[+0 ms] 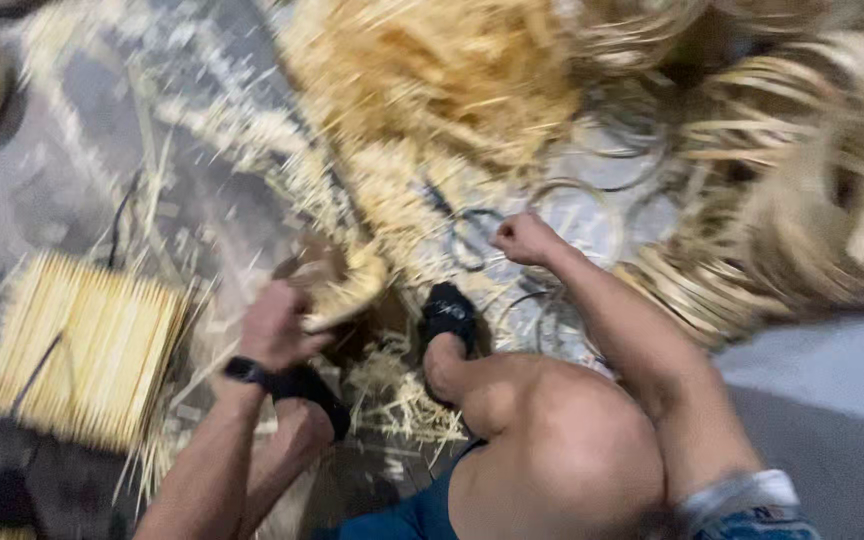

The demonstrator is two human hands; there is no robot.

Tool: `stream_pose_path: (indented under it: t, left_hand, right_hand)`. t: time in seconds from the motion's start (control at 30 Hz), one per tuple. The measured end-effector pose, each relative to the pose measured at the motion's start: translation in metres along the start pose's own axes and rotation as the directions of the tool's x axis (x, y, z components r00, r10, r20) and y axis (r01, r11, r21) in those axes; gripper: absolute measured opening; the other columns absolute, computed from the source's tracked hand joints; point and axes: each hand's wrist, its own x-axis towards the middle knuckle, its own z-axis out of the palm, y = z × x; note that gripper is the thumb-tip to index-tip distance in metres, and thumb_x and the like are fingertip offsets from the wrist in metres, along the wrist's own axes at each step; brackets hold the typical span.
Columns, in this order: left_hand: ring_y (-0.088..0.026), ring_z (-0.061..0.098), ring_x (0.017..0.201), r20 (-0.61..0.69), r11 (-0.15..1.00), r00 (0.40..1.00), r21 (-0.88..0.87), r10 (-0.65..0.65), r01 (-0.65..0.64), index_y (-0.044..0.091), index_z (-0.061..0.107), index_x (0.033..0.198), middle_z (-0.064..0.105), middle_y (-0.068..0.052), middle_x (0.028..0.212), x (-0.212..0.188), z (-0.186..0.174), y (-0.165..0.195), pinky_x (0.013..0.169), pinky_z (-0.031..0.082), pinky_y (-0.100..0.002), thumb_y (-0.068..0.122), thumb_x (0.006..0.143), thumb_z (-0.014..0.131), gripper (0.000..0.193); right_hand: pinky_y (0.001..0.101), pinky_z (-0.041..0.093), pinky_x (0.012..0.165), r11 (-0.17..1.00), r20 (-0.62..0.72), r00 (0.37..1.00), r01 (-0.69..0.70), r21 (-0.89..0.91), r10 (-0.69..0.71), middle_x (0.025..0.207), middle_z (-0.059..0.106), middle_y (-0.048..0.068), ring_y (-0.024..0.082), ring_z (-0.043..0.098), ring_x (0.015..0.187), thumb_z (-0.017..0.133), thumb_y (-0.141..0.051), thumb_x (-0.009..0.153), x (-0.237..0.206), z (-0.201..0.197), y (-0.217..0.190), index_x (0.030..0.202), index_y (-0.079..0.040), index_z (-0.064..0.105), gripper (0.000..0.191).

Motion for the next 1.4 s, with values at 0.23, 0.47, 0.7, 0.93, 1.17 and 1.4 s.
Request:
stream_pose_path:
  t: [0.23, 0.47, 0.7, 0.93, 1.17, 1.4]
  left_hand:
    - [-0.032, 0.059, 0.117, 0.213, 0.927, 0.952, 0.260, 0.219, -0.271, 0.014, 0.058, 0.119, 0.059, -0.009, 0.123, -0.054, 0.038, -0.041, 0.105, 0.048, -0.044, 0.038, 0.076, 0.080, 0.054]
    - [-0.043, 0.041, 0.130, -0.057, 0.773, 0.772, -0.083, -0.634, 0.629, -0.004, 0.034, 0.146, 0.044, -0.027, 0.139, 0.020, 0.074, -0.013, 0.111, 0.028, -0.061, 0.077, 0.054, 0.083, 0.131]
    - [-0.037, 0.048, 0.122, -0.315, 0.898, 0.843, -0.098, -0.436, 0.428, 0.009, 0.038, 0.153, 0.051, -0.020, 0.132, 0.038, 0.097, -0.020, 0.107, 0.034, -0.060, 0.064, 0.054, 0.088, 0.124]
    - [-0.038, 0.048, 0.122, -0.223, 0.945, 0.919, -0.103, -0.325, 0.309, 0.009, 0.044, 0.147, 0.053, -0.017, 0.127, 0.058, 0.101, -0.037, 0.102, 0.035, -0.056, 0.058, 0.055, 0.090, 0.113]
    - [-0.037, 0.048, 0.125, -0.143, 0.951, 0.943, -0.115, -0.302, 0.287, 0.010, 0.042, 0.150, 0.053, -0.016, 0.133, 0.052, 0.089, -0.045, 0.105, 0.034, -0.057, 0.056, 0.055, 0.089, 0.116]
    - [-0.056, 0.035, 0.133, -0.155, 0.824, 0.812, -0.189, -0.562, 0.534, 0.013, 0.020, 0.154, 0.032, -0.037, 0.144, 0.052, 0.089, -0.019, 0.105, 0.029, -0.068, 0.070, 0.054, 0.086, 0.133]
  right_hand:
    - [0.0493, 0.045, 0.104, 0.958, -0.179, 0.984, -0.060, -0.280, 0.009, 0.123, 0.059, 0.029, 0.043, 0.055, 0.117, 0.085, -0.044, 0.077, 0.075, 0.092, 0.005, 0.123, 0.008, 0.059, 0.074]
    - [0.0477, 0.053, 0.086, 0.982, -0.057, 0.998, 0.026, -0.185, -0.037, 0.103, 0.067, 0.030, 0.043, 0.065, 0.096, 0.090, -0.022, 0.068, 0.111, 0.116, 0.027, 0.128, 0.008, 0.055, 0.075]
    - [0.0312, 0.048, 0.050, 0.902, 0.199, 0.975, -0.172, 0.397, 0.099, 0.070, 0.065, 0.008, 0.015, 0.060, 0.057, 0.086, -0.018, 0.076, 0.054, 0.102, 0.010, 0.094, -0.001, 0.060, 0.036]
    - [0.0254, 0.051, 0.049, 0.671, -0.227, 0.947, 0.321, 0.668, -0.226, 0.073, 0.063, 0.002, 0.010, 0.060, 0.056, 0.077, -0.036, 0.094, -0.016, 0.125, -0.124, 0.093, -0.004, 0.065, 0.034]
    - [0.0319, 0.049, 0.044, 0.870, 0.447, 0.881, -0.335, 0.361, 0.154, 0.061, 0.060, 0.004, 0.015, 0.056, 0.047, 0.069, -0.052, 0.091, 0.020, 0.125, -0.156, 0.083, 0.000, 0.067, 0.053]
    - [0.0462, 0.052, 0.066, 0.940, 0.002, 0.959, 0.276, -0.201, -0.282, 0.079, 0.060, 0.016, 0.032, 0.060, 0.073, 0.075, -0.061, 0.087, 0.039, 0.116, -0.094, 0.092, 0.004, 0.065, 0.066]
